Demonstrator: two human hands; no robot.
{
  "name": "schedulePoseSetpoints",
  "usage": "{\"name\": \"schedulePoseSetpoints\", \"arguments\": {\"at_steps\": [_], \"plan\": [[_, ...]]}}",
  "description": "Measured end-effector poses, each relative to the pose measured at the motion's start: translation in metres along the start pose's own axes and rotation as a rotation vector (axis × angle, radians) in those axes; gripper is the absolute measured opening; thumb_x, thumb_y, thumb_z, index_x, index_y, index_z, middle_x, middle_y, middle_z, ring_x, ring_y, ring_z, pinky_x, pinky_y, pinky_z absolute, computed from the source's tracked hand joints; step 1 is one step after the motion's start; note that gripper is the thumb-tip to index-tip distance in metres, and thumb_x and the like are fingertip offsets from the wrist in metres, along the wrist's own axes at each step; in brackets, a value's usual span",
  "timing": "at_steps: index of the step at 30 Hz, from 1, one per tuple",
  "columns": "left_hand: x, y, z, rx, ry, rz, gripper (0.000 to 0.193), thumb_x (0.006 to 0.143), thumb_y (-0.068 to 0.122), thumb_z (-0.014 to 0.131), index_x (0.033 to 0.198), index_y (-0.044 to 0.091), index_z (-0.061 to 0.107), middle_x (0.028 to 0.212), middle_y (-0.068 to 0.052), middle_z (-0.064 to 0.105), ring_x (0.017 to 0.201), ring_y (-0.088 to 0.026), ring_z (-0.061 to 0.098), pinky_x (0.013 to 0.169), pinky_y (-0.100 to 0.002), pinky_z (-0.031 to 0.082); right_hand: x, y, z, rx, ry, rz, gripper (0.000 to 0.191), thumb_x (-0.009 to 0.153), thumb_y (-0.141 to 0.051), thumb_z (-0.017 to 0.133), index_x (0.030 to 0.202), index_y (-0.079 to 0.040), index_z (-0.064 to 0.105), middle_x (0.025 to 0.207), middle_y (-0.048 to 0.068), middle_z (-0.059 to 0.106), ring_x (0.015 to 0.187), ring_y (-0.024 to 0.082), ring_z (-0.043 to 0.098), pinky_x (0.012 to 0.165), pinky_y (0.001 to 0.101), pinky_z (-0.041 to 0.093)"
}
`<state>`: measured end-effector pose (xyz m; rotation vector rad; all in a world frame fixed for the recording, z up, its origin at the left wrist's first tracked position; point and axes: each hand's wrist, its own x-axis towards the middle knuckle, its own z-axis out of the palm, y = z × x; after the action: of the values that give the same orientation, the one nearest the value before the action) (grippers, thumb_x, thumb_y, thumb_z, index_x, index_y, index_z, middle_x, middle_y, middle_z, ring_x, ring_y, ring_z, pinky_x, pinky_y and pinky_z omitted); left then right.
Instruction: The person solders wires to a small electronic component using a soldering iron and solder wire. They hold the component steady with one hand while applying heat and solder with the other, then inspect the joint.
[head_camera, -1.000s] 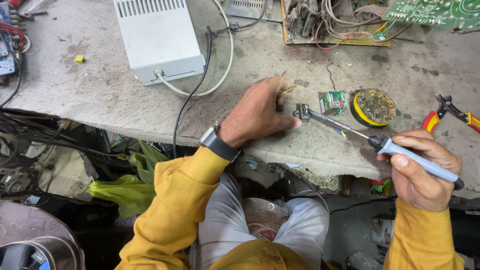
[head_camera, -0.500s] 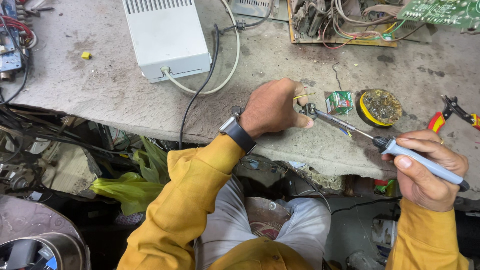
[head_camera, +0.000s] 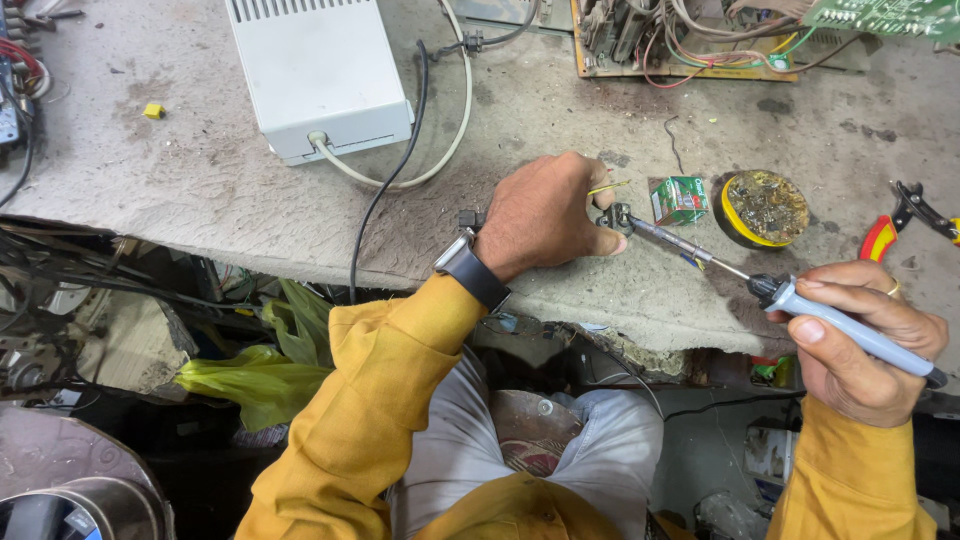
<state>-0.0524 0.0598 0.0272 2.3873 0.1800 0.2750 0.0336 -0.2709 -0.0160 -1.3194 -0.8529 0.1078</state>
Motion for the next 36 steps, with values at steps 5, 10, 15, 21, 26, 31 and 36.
{"name": "schedulePoseSetpoints", "arguments": {"at_steps": [5, 10, 15, 21, 26, 31, 36], "plan": [[0.0002, -0.0001, -0.0005, 0.002, 0.002, 0.009, 0.045, 0.059, 0.039, 0.093, 0.086, 0.01, 0.072, 0.077, -0.012, 0.072, 0.079, -0.031, 0.074, 0.07, -0.045, 0.055, 0.0013, -0.0006, 0.0, 0.034, 0.008, 0.016, 0.02, 0.094, 0.006, 0.069, 0.113, 0.011, 0.07, 0.109, 0.019, 0.067, 0.091, 0.025, 0.073, 0.088, 0.033, 0.064], [-0.0012, -0.0001, -0.0012, 0.01, 0.004, 0.031, 0.043, 0.059, 0.038, 0.093, 0.084, 0.009, 0.072, 0.074, -0.011, 0.071, 0.077, -0.031, 0.073, 0.069, -0.045, 0.055, 0.0001, -0.0011, 0.001, 0.053, 0.032, 0.004, 0.017, 0.097, 0.005, 0.068, 0.113, 0.011, 0.07, 0.108, 0.02, 0.067, 0.092, 0.027, 0.072, 0.086, 0.0344, 0.064], [-0.0016, 0.0001, -0.0018, 0.012, -0.002, 0.022, 0.044, 0.06, 0.038, 0.093, 0.085, 0.009, 0.071, 0.073, -0.011, 0.071, 0.075, -0.03, 0.073, 0.068, -0.045, 0.055, -0.0021, 0.0013, -0.0003, 0.07, 0.054, 0.015, 0.016, 0.098, 0.004, 0.069, 0.112, 0.011, 0.07, 0.106, 0.019, 0.065, 0.091, 0.028, 0.072, 0.085, 0.0357, 0.064], [-0.0008, -0.0002, -0.0003, 0.001, 0.008, 0.033, 0.044, 0.06, 0.039, 0.094, 0.084, 0.01, 0.071, 0.073, -0.01, 0.072, 0.075, -0.029, 0.073, 0.068, -0.044, 0.055, -0.0035, 0.002, -0.0046, 0.051, 0.049, 0.042, 0.014, 0.099, 0.003, 0.068, 0.111, 0.01, 0.07, 0.107, 0.021, 0.067, 0.091, 0.027, 0.071, 0.083, 0.0367, 0.064], [-0.0014, -0.0008, 0.0005, 0.001, 0.009, 0.021, 0.044, 0.06, 0.039, 0.094, 0.085, 0.011, 0.071, 0.072, -0.01, 0.071, 0.075, -0.029, 0.073, 0.068, -0.044, 0.055, -0.0039, 0.0026, -0.0062, 0.069, 0.063, 0.041, 0.014, 0.103, 0.0, 0.068, 0.112, 0.011, 0.069, 0.104, 0.019, 0.063, 0.09, 0.027, 0.069, 0.083, 0.0379, 0.064], [-0.0013, -0.0016, 0.0012, -0.003, 0.016, 0.033, 0.045, 0.059, 0.039, 0.095, 0.085, 0.011, 0.072, 0.072, -0.011, 0.071, 0.075, -0.03, 0.073, 0.068, -0.045, 0.054, -0.0037, 0.0042, -0.0055, 0.067, 0.087, 0.041, 0.017, 0.102, -0.002, 0.068, 0.113, 0.011, 0.068, 0.105, 0.018, 0.063, 0.093, 0.028, 0.07, 0.083, 0.038, 0.064], [-0.0007, -0.002, 0.0023, 0.002, 0.015, 0.046, 0.047, 0.06, 0.041, 0.095, 0.087, 0.01, 0.072, 0.07, -0.01, 0.07, 0.073, -0.029, 0.073, 0.067, -0.045, 0.054, -0.0008, 0.0037, -0.0054, 0.011, 0.051, 0.058, 0.017, 0.102, -0.001, 0.068, 0.113, 0.012, 0.068, 0.104, 0.018, 0.062, 0.093, 0.028, 0.07, 0.083, 0.0383, 0.063]]}}
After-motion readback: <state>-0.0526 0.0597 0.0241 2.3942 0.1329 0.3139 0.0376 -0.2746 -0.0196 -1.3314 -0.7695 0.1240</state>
